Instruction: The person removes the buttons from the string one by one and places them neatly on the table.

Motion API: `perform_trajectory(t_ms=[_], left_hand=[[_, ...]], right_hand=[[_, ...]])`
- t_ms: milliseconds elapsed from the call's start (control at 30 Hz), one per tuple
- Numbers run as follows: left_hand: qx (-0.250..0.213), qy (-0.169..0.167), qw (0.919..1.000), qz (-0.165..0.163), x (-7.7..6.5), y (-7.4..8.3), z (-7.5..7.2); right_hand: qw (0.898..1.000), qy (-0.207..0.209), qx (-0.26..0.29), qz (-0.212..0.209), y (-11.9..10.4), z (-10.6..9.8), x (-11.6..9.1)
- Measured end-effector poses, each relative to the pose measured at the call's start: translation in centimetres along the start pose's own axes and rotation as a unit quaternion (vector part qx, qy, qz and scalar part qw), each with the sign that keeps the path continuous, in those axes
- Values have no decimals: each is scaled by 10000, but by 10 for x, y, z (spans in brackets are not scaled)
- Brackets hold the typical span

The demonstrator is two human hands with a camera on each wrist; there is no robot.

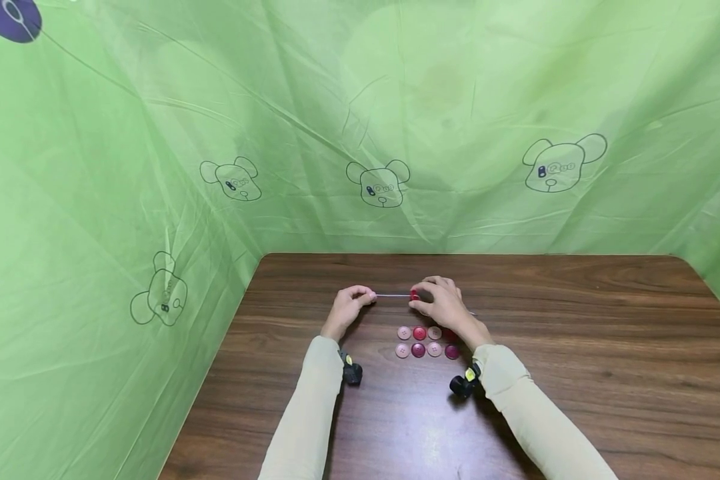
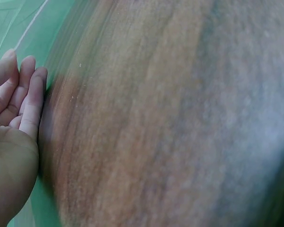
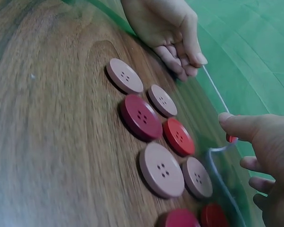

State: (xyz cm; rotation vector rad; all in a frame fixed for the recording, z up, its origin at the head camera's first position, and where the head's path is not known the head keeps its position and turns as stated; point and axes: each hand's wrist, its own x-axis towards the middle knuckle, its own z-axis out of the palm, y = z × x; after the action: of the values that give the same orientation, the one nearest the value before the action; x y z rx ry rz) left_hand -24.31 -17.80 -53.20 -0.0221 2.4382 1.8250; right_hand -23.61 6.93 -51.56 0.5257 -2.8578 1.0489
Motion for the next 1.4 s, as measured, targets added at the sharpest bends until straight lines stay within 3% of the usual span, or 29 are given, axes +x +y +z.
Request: perform_trajectory(t_ms=[1400], left_hand=[[81, -35, 10000, 1, 2, -4, 0]], right_hand=[[9986, 434, 87, 303, 54, -39, -22]])
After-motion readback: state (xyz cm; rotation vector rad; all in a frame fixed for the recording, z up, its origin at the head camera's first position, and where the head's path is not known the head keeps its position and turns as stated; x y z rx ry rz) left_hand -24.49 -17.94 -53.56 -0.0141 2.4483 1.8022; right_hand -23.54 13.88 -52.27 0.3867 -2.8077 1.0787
